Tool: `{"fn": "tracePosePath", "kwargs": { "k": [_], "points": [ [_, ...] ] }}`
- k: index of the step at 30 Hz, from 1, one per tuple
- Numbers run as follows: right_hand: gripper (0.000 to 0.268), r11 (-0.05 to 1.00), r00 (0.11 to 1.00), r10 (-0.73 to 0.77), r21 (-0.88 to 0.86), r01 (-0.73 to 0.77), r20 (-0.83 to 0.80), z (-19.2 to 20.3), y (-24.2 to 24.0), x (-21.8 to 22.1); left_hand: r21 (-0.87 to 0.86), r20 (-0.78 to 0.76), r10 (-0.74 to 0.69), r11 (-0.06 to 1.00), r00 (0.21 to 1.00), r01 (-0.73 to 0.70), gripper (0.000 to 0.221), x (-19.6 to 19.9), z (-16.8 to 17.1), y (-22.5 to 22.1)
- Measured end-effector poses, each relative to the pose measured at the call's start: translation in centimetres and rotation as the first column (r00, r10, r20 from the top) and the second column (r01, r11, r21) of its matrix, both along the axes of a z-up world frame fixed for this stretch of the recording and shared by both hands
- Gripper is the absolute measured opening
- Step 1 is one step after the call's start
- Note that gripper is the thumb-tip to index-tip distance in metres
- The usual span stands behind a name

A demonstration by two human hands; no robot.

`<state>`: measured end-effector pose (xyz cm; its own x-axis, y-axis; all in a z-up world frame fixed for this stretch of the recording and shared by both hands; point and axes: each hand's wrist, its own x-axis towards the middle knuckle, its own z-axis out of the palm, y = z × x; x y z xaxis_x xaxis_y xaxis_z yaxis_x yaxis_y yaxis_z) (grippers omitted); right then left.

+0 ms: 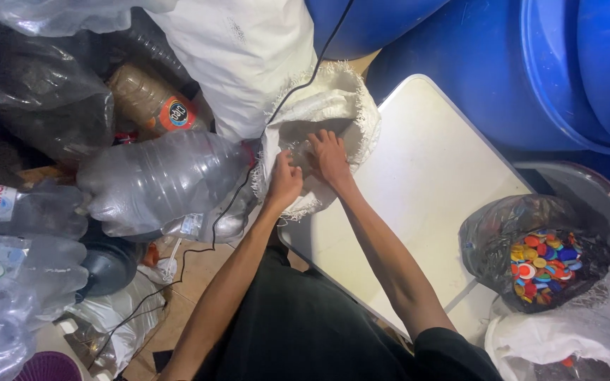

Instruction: The person repeatedly picks up clear plastic bottles from a white sack, unscrews the caps by hand, and places the caps into a black bag filled with colorful bottle caps. The empty bottles are then placed into a separate white sack. This process is repeated continuously throughout the video.

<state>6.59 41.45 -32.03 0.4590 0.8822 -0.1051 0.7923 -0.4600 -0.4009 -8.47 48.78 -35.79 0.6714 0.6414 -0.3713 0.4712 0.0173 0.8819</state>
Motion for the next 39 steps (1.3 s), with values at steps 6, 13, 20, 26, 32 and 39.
{"fn": "tracePosePath", "kwargs": {
  "k": [6, 13, 20, 26, 32, 39],
  "points": [
    [0.035, 0.801, 0.765, -0.431, 0.188, 0.569, -0.479, 12.4, -1.0, -0.3, 0.149, -0.042, 0.053, 0.988, 0.998, -0.046, 0.061, 0.3, 3.0, -0.4],
    [0.042, 0.588, 0.428, -0.445, 0.104, 0.802, -0.787, 11.1, -7.7, -1.6, -0.141, 0.125, 0.273, 0.957, 0.954, -0.255, 0.088, 1.3, 10.3, -2.3],
    [0.044, 0.565, 0.06, -0.253, -0.097, 0.819, -0.966, 10.1, -9.9, -5.1, -0.58, 0.327, 0.38, 0.804, 0.865, -0.134, 0.063, 2.8, 13.6, -2.7],
    [0.049, 0.609, -0.166, -0.01, -0.138, 0.781, -0.986, 9.8, -10.0, -7.6, -0.626, 0.435, 0.288, 0.777, 0.853, 0.057, 0.052, 3.4, 17.9, -1.5],
    [0.051, 0.571, -0.189, 0.028, -0.139, 0.809, -0.982, 11.6, -9.9, -7.7, -0.635, 0.514, 0.238, 0.752, 0.824, 0.179, 0.044, 4.5, 17.7, -1.2],
    [0.047, 0.482, -0.177, -0.017, -0.163, 0.861, -0.984, 10.7, -11.1, -8.0, -0.516, 0.497, 0.055, 0.821, 0.866, 0.243, 0.036, 5.3, 19.2, -2.1]
  ]
}}
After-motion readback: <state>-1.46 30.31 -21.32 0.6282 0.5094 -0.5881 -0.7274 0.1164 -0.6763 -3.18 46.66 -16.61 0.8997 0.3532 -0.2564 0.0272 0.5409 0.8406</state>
